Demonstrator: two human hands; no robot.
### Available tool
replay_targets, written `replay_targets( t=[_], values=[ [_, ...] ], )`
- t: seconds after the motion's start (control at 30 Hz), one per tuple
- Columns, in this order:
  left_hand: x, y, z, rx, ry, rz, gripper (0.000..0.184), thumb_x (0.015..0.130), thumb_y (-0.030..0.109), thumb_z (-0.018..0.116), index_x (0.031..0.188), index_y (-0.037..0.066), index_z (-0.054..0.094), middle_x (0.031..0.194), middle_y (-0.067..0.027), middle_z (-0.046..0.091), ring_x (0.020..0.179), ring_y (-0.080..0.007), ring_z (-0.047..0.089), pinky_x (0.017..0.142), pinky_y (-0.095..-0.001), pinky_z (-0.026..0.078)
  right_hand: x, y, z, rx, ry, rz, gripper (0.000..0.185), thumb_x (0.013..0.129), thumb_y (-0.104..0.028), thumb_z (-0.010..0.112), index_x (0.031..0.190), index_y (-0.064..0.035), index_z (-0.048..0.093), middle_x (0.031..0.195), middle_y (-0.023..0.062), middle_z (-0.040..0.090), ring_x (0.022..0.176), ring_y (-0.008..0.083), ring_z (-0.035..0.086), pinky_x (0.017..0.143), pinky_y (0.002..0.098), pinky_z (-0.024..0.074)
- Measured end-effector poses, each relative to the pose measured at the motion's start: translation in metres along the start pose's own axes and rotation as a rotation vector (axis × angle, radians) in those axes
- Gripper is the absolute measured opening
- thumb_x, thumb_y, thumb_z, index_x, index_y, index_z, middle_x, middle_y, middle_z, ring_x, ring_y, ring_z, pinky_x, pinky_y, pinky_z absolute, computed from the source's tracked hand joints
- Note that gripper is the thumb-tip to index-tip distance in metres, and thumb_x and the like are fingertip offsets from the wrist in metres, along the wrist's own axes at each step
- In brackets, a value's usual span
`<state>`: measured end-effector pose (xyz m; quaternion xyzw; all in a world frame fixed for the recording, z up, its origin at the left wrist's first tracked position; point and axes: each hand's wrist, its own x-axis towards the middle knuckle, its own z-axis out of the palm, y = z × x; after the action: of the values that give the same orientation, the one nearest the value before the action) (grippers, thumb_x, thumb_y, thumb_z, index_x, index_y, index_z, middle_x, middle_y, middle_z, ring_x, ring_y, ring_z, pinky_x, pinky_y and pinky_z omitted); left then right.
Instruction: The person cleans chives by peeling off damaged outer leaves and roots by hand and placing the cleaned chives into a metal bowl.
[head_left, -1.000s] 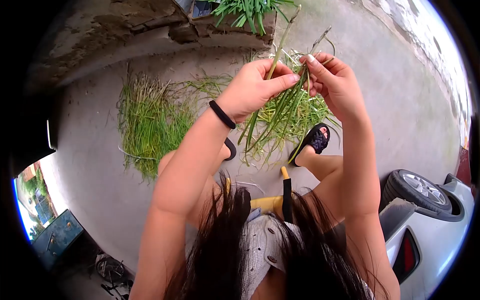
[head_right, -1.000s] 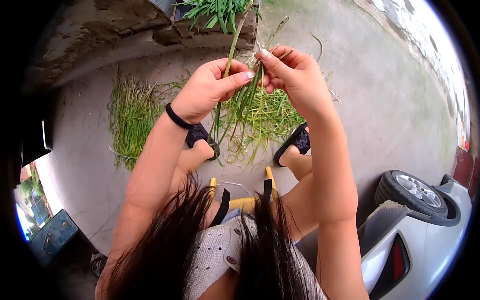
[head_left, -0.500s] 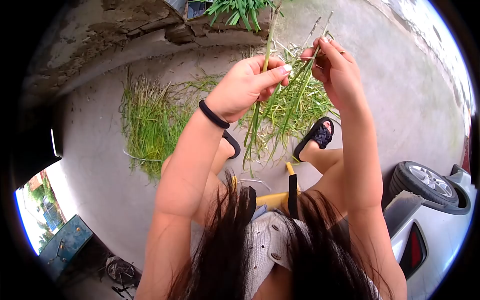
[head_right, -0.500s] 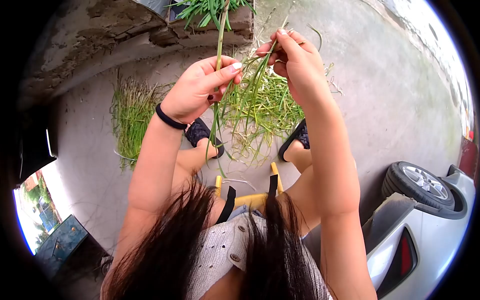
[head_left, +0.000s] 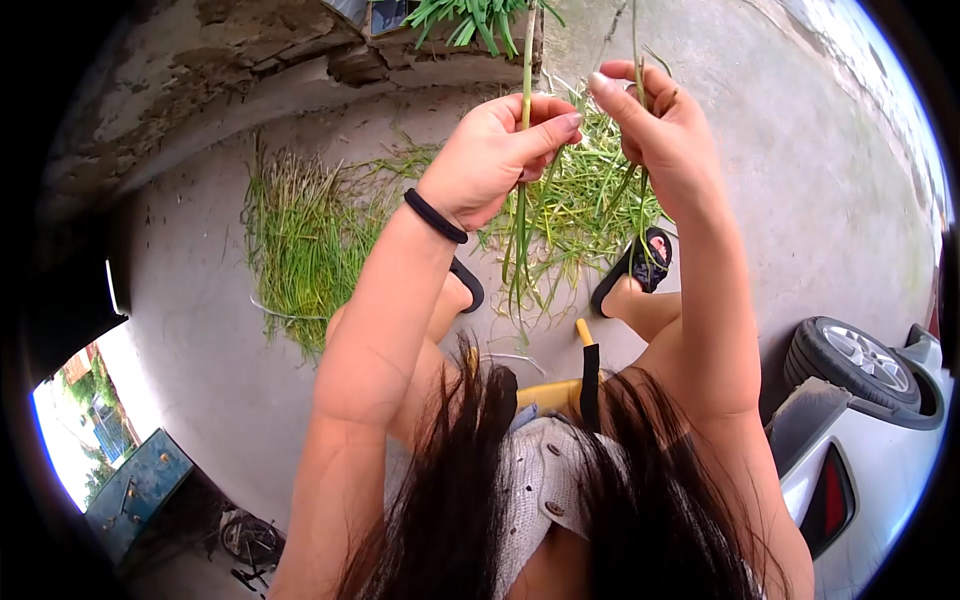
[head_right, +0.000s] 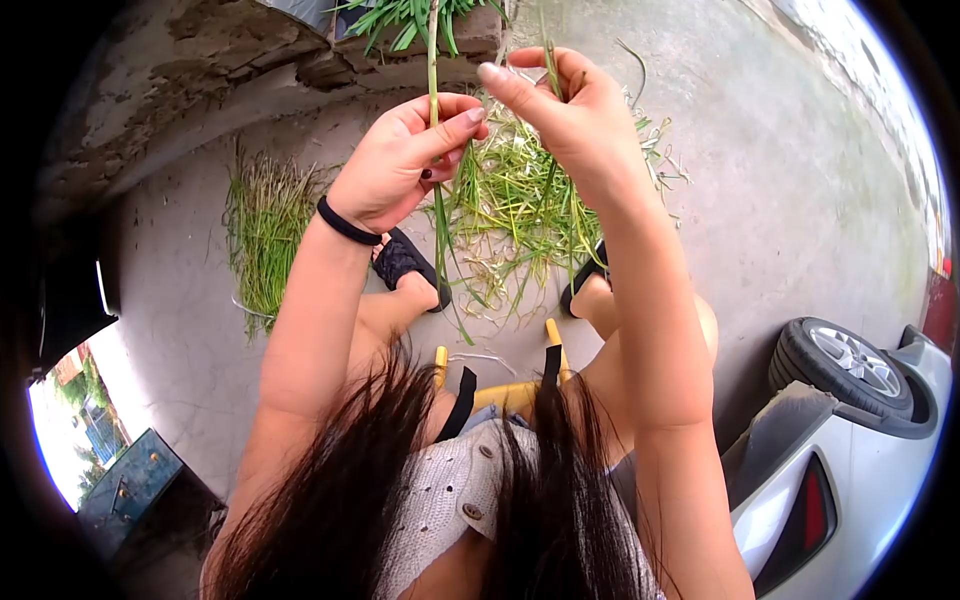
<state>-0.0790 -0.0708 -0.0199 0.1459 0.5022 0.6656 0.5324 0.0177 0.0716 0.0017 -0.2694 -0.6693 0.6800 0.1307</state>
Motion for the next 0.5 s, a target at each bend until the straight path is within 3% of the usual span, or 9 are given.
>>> replay_targets(
  t=[0.2, 0.3, 0.4, 0.5],
  values=[
    [-0.001, 0.001, 0.002, 0.034, 0.024, -0.01, 0.018, 0.085, 0.019, 0.06, 0.098, 0.007, 0.058, 0.081, 0.0041, 0.058, 0.059, -0.0005, 0.041, 0.051, -0.0157, 0.031, 0.002, 0.013, 0.002, -0.185, 0.04, -0.095, 0.028, 0.079, -0.028, 0.067, 0.078, 0.0003, 0.064, 0.058, -0.0051, 0.051, 0.052, 0.001, 0.037, 0.045, 0.0183, 0.0286],
    [-0.005, 0.006, 0.002, 0.072, 0.007, -0.045, 0.019, 0.085, 0.019, 0.06, 0.099, 0.007, 0.058, 0.081, 0.0038, 0.058, 0.059, -0.0006, 0.041, 0.051, -0.0156, 0.031, 0.002, 0.008, -0.003, -0.156, 0.136, -0.091, 0.027, 0.081, -0.027, 0.064, 0.081, -0.0004, 0.065, 0.056, -0.0062, 0.048, 0.05, 0.0009, 0.034, 0.043, 0.0188, 0.0263],
    [-0.008, 0.004, 0.0, 0.073, -0.035, -0.068, 0.019, 0.084, 0.019, 0.06, 0.099, 0.007, 0.058, 0.081, 0.0032, 0.058, 0.059, -0.0006, 0.042, 0.051, -0.015, 0.032, 0.011, 0.009, -0.022, -0.07, 0.275, -0.121, 0.026, 0.083, -0.027, 0.062, 0.081, -0.0016, 0.065, 0.052, -0.0084, 0.042, 0.047, 0.0006, 0.031, 0.042, 0.0197, 0.0237],
    [-0.008, 0.002, -0.001, 0.058, -0.05, -0.073, 0.019, 0.085, 0.019, 0.06, 0.099, 0.006, 0.058, 0.082, 0.0025, 0.059, 0.06, 0.0, 0.043, 0.051, -0.0143, 0.032, 0.015, 0.002, -0.036, 0.221, 0.37, -0.205, 0.025, 0.086, -0.025, 0.059, 0.083, -0.0008, 0.064, 0.06, -0.004, 0.046, 0.044, 0.0019, 0.031, 0.041, 0.0198, 0.0235]
  ],
)
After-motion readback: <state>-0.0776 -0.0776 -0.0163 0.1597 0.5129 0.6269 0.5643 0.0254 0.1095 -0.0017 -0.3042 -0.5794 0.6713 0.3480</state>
